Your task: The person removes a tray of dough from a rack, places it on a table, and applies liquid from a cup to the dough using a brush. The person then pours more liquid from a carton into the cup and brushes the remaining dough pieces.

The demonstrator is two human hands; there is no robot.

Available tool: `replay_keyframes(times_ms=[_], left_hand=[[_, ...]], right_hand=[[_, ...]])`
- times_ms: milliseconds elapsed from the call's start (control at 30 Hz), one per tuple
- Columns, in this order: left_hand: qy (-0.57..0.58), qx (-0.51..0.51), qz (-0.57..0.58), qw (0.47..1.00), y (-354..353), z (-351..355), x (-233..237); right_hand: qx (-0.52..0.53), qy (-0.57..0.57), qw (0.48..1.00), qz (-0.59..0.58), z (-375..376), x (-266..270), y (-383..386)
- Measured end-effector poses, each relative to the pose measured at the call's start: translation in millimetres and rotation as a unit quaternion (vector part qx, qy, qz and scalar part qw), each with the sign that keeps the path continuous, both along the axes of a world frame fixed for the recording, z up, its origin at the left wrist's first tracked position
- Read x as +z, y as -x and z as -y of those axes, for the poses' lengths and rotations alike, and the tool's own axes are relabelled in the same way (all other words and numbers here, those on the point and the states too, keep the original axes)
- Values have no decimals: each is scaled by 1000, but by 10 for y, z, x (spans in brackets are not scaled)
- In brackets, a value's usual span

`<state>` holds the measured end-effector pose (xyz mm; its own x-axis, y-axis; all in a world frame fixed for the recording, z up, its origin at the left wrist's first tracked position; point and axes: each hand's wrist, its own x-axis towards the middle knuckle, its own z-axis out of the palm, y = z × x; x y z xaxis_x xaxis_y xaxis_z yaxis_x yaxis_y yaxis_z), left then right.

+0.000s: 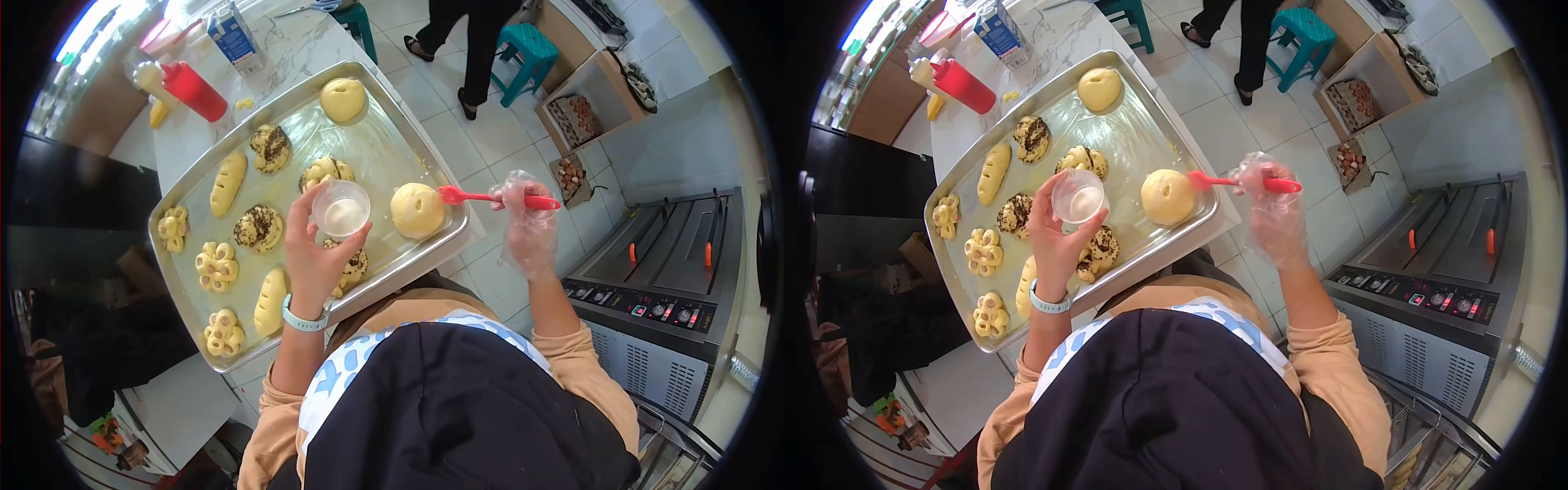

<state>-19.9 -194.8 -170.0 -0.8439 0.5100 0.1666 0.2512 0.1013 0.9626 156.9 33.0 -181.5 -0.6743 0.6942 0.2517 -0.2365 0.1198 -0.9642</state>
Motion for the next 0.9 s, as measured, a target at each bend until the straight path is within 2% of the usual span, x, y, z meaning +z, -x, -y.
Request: replay_keyframes(times_ms=[100,233,433,500,533,567,600,633,700,733,800,900], left_hand=[[-1,3,-3,1000,-31,-50,20],[-3,4,-18,1000,-76,-87,6],[-19,16,-7,1000,-100,-119,-9],[-18,19,-5,1000,-112,-167,-21],[-25,19,-4,1000,-121,-204,-25],[-31,18,-3,999,-132,-235,-27],[-31,17,-4,999,-143,-258,-23],[-28,11,-10,999,-150,-281,-10],[-25,8,-17,999,-167,-311,-3],[-28,11,-15,999,-173,-318,-3],[-32,15,-14,999,-181,-329,-2],[-23,28,-10,999,-209,-368,-14]], right_hand=[[1,65,998,0,244,82,152],[5,91,995,40,246,-87,173],[-117,53,991,20,-117,-20,30],[-48,39,998,23,-30,93,46],[-48,40,998,23,53,41,91],[64,86,992,-61,156,-57,155],[175,130,965,-145,204,-132,177],[174,131,965,-146,169,-170,139],[276,45,960,2,56,-175,52],[278,45,960,1,12,-140,24],[228,131,965,26,-80,-37,-31],[253,107,961,-44,-357,-65,7]])
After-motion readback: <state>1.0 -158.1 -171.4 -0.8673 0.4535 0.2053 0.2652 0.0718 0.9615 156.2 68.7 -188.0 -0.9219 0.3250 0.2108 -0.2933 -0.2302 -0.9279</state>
